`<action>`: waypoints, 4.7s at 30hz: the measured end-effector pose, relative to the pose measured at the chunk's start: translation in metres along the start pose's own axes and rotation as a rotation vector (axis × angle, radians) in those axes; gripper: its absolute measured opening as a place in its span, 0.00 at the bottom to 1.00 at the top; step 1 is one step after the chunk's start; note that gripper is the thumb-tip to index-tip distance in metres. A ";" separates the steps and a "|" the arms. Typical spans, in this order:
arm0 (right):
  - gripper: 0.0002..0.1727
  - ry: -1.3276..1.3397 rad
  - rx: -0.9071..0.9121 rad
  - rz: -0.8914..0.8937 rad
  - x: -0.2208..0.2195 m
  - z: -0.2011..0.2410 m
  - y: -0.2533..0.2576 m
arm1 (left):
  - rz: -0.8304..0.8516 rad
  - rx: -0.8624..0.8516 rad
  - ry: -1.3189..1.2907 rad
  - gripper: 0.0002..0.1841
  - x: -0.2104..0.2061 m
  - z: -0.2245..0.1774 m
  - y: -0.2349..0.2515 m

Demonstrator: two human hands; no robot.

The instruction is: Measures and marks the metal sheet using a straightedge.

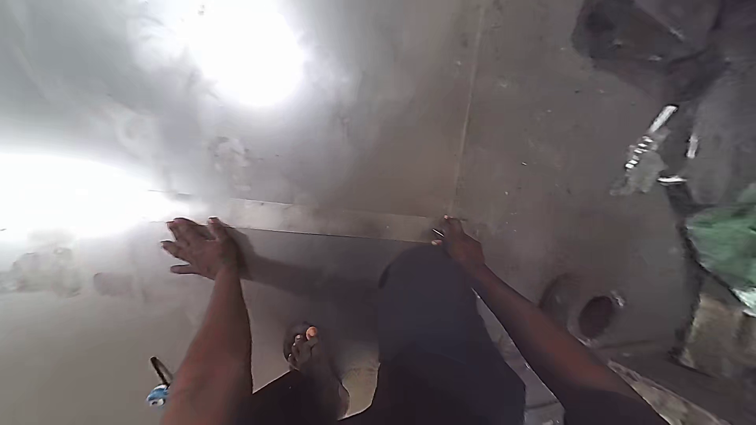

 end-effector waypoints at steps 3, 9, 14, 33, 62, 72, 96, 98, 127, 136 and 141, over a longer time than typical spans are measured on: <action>0.43 0.000 0.031 -0.055 -0.009 -0.008 0.005 | 0.000 0.004 -0.010 0.43 0.002 -0.002 -0.001; 0.45 0.052 0.070 -0.086 -0.015 -0.012 0.005 | -0.003 0.021 0.024 0.43 0.003 -0.005 -0.001; 0.43 0.099 0.104 -0.118 -0.023 -0.019 0.008 | 0.009 0.020 0.011 0.44 0.001 -0.004 -0.001; 0.44 0.058 0.049 -0.085 -0.018 -0.013 0.007 | 0.005 0.022 0.019 0.44 0.009 -0.010 -0.007; 0.44 0.247 0.185 -0.123 -0.038 -0.037 0.010 | 0.516 -1.161 0.205 0.39 -0.091 -0.324 -0.275; 0.41 0.271 0.219 -0.160 -0.041 -0.039 0.012 | 0.385 -0.945 0.338 0.58 -0.118 -0.368 -0.338; 0.46 0.332 0.214 -0.121 0.009 -0.035 -0.060 | -0.061 -0.183 0.105 0.57 -0.075 -0.112 -0.175; 0.46 0.337 0.212 -0.119 0.009 -0.033 -0.056 | -0.063 -0.177 0.106 0.57 -0.074 -0.115 -0.177; 0.44 0.097 0.132 -0.053 -0.018 -0.022 0.012 | -0.026 -0.170 0.094 0.58 -0.069 -0.113 -0.171; 0.47 0.136 0.236 -0.076 -0.014 -0.016 0.007 | -0.075 -0.043 -0.017 0.55 -0.029 -0.072 -0.085; 0.51 0.070 0.260 -0.241 -0.043 -0.031 0.024 | -0.160 0.136 -0.085 0.51 0.003 -0.021 0.006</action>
Point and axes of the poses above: each hand's wrist, its own y-axis towards the middle knuckle, its own x-axis out of the back of the hand, z = x × y, the point moved 2 cm from there along y, towards the middle knuckle, and after that the axes turned 9 degrees about z, right-handed, at the moved point
